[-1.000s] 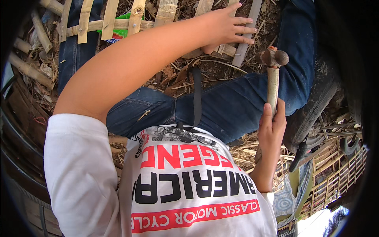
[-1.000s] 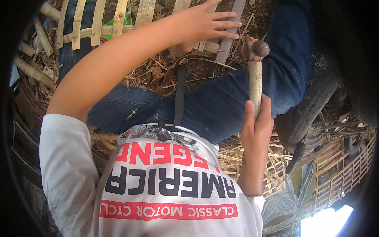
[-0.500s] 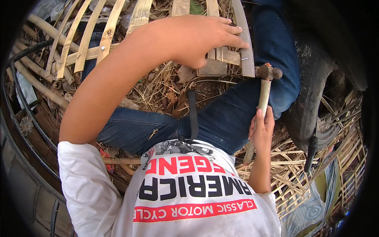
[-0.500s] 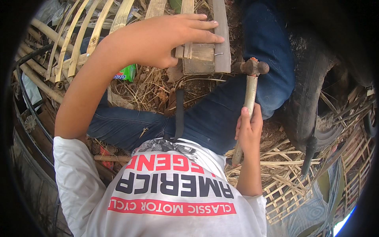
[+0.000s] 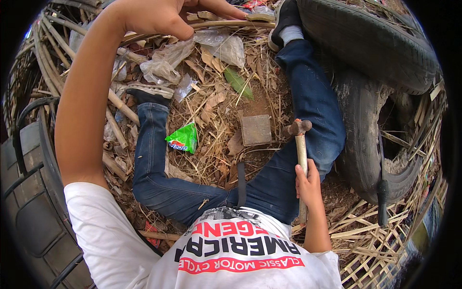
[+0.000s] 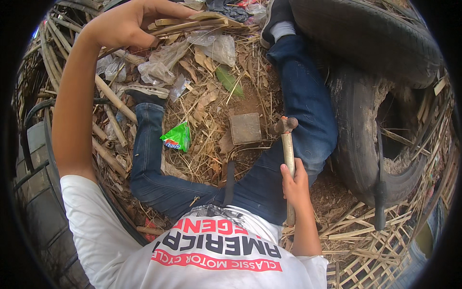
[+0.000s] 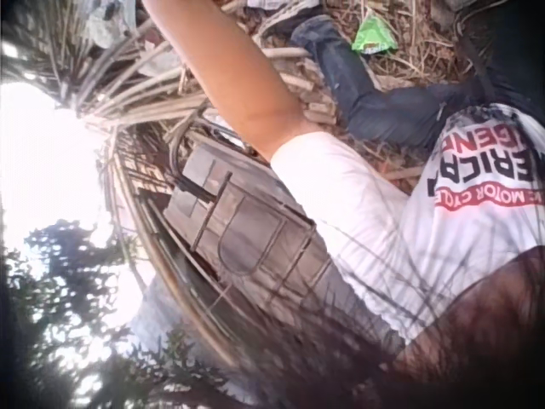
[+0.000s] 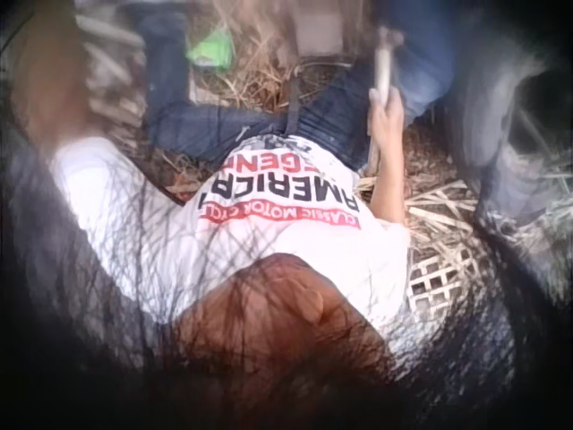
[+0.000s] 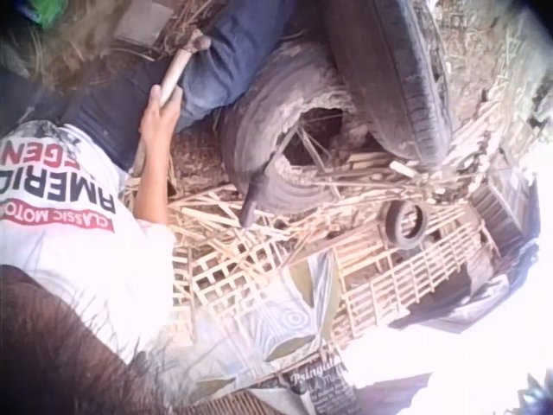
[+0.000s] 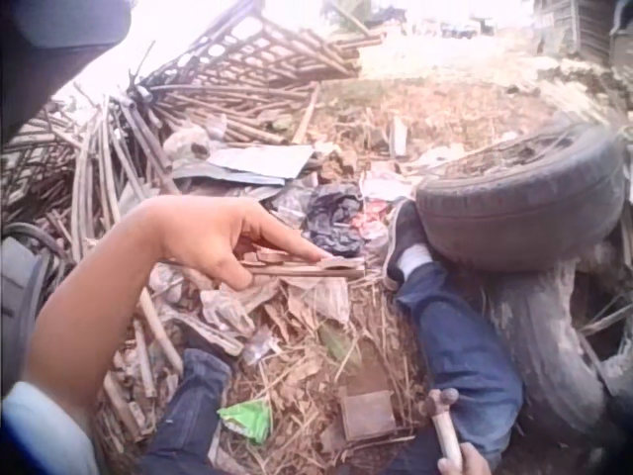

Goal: The person constructs a lattice structure by hammering nails through vertical bamboo strips into a horizontal wooden support while sitting on the ground.

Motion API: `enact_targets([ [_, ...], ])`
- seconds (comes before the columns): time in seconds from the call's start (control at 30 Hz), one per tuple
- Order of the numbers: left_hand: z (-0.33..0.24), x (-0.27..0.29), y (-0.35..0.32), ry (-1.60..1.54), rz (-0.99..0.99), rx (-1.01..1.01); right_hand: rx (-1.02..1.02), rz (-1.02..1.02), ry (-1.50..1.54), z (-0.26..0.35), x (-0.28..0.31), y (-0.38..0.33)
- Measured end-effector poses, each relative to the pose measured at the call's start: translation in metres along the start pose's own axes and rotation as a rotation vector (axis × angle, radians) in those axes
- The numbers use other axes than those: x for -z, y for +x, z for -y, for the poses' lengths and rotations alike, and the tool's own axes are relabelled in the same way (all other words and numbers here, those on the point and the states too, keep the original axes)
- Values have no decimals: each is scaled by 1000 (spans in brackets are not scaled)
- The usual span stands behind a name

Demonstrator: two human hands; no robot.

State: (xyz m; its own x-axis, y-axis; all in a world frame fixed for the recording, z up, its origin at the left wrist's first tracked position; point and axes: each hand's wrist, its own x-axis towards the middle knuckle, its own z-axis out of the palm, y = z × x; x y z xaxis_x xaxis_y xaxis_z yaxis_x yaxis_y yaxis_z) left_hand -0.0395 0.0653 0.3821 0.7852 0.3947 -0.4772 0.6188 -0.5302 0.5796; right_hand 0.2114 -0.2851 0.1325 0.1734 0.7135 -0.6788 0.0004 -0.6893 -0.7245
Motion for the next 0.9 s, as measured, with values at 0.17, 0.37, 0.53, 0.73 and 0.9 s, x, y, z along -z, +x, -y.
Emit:
enact_targets([
  [0.17,17,9,11,-84,-76,-30,19,-9,-37,5,8,-6],
  [0.37,12,-38,13,162,-146,-254,38,10,-40,4,5,-3],
  [0.53,1,-129,11,97,-147,-109,20,1,-5,1,9,-5],
  [0.73,42,-261,13,293,-342,-158,26,7,23,2,2,-2],
  [0.9,79,-350,27,471,-411,-112,67,-31,-25,0,-1,-3],
])
